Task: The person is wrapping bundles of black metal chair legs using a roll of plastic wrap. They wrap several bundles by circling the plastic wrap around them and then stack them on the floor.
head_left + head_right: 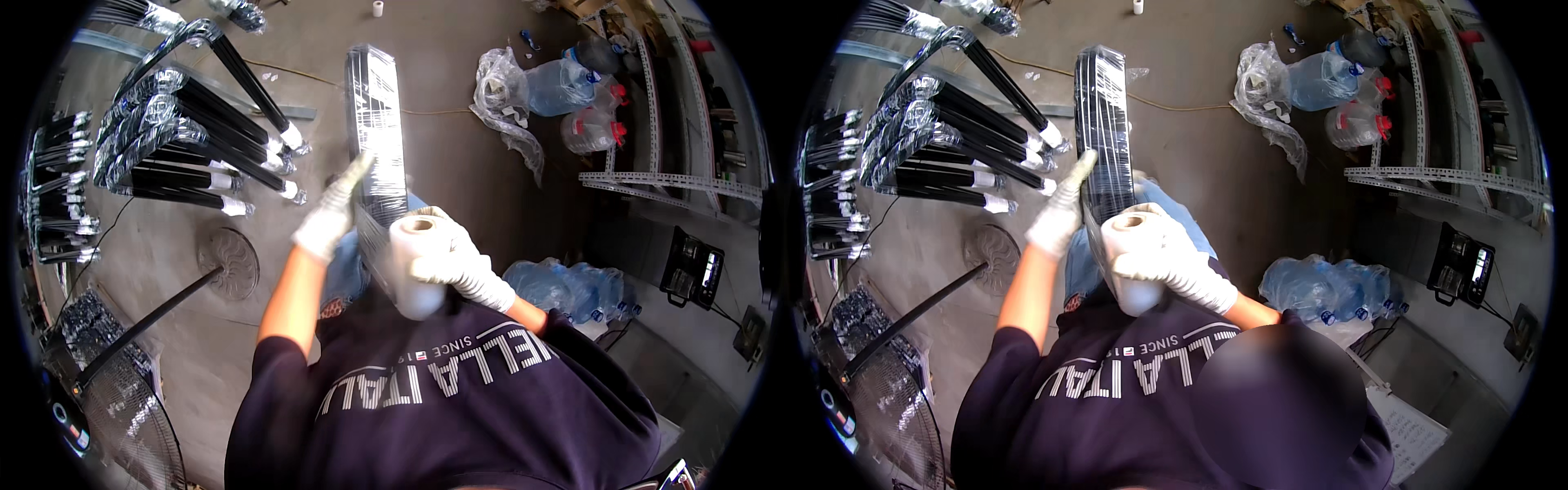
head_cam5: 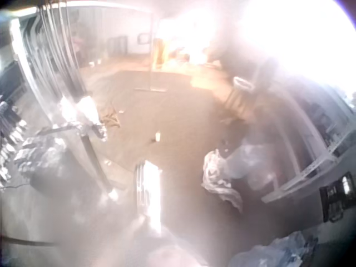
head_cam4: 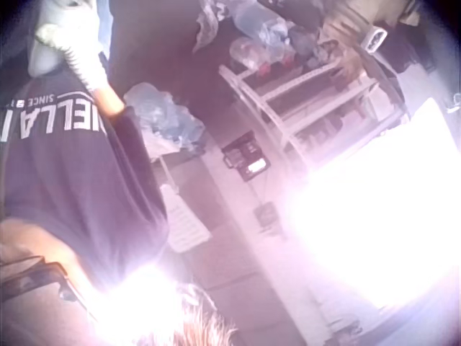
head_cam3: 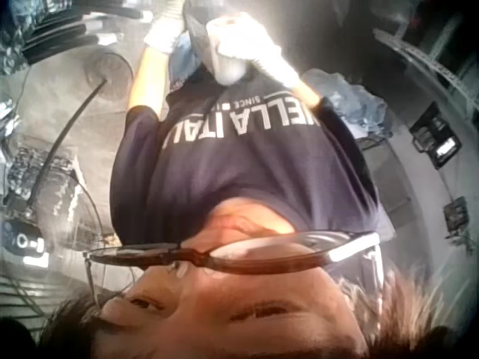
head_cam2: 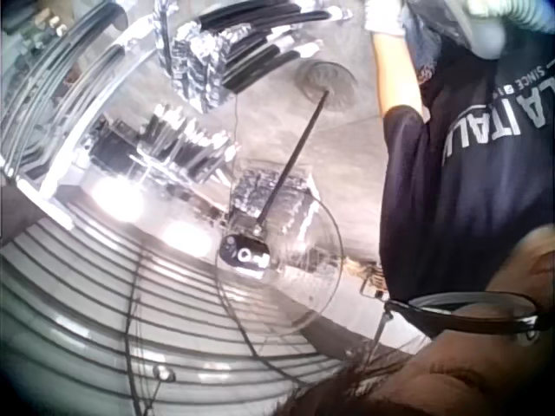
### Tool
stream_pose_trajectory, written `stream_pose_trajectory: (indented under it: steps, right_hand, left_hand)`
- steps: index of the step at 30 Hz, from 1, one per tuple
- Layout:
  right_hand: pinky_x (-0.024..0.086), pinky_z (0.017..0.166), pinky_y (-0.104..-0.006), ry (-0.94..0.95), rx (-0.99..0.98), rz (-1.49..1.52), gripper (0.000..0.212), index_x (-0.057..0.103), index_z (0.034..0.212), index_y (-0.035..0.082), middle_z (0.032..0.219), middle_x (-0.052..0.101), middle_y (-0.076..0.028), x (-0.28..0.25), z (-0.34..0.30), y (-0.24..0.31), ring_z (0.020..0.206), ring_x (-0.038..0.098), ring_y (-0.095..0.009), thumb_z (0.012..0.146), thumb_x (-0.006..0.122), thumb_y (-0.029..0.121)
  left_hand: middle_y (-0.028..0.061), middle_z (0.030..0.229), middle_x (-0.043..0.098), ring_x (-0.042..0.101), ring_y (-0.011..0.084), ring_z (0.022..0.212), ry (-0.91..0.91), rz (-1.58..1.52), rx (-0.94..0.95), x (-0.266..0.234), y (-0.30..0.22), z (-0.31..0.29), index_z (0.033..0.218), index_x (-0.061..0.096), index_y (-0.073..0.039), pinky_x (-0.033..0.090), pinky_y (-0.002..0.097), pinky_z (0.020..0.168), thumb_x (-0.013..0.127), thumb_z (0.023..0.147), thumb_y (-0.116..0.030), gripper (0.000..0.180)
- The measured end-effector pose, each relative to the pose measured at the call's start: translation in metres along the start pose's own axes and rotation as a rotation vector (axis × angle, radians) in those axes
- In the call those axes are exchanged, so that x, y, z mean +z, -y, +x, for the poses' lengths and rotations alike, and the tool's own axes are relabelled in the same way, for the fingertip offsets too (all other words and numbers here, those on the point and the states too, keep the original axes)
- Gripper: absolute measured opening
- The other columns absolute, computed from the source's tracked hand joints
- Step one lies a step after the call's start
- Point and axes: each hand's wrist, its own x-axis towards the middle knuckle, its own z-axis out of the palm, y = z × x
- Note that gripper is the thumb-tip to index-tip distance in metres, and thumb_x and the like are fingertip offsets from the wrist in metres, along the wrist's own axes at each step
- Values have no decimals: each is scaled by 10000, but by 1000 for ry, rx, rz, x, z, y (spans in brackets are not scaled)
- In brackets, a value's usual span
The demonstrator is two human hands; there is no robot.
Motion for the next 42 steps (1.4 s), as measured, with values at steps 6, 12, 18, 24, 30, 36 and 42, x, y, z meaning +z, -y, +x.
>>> stream_pose_trajectory:
  steps: [6,12,18,24,30,36,42]
  right_hand:
    - [485,765,-284,-170,143,233,359,556,1045,-5,935,605,-84,-126,38,-152,873,588,-149,716,678,71]
    - [462,815,-283,206,-13,3,330,552,1081,12,979,602,-80,-34,134,-179,909,572,-151,774,637,100]
    - [441,864,-305,363,-174,-181,346,547,1103,26,1020,589,-78,-14,124,-191,943,558,-171,793,623,161]
    - [421,913,-327,556,-403,-673,367,542,1124,41,1061,576,-76,-7,118,-187,977,544,-192,812,610,222]
    - [443,864,-304,2,47,615,503,480,1192,-12,1076,589,-118,53,49,-103,941,569,-188,850,563,347]
    - [537,684,-353,-264,-23,379,219,557,943,-11,826,627,-124,94,79,-118,715,629,-223,773,655,87]
    - [514,726,-351,69,28,554,246,579,961,56,823,634,-71,89,52,-99,758,621,-183,772,673,183]
  left_hand:
    - [219,1033,574,595,303,923,355,-185,-114,7,20,39,1205,418,77,497,409,835,580,822,-259,535]
    - [114,874,655,621,197,848,-424,879,555,15,18,19,985,605,10,448,280,808,559,872,-273,308]
    - [132,1380,335,366,254,1243,-560,1420,898,-70,59,-29,1379,239,-121,205,427,1067,506,882,-221,573]
    - [120,1176,477,466,237,1072,-406,73,291,-144,85,-18,1268,321,-110,426,384,917,651,753,-160,613]
    - [70,1071,538,557,181,917,-586,215,647,-130,98,-75,1192,369,-109,483,303,794,743,619,-40,688]
    - [78,1050,551,568,159,908,-392,178,811,-84,101,-180,1181,401,-69,489,269,779,753,638,3,651]
    - [95,1004,563,576,175,895,-86,829,799,-31,143,-152,1122,424,-47,494,292,738,793,614,-117,631]
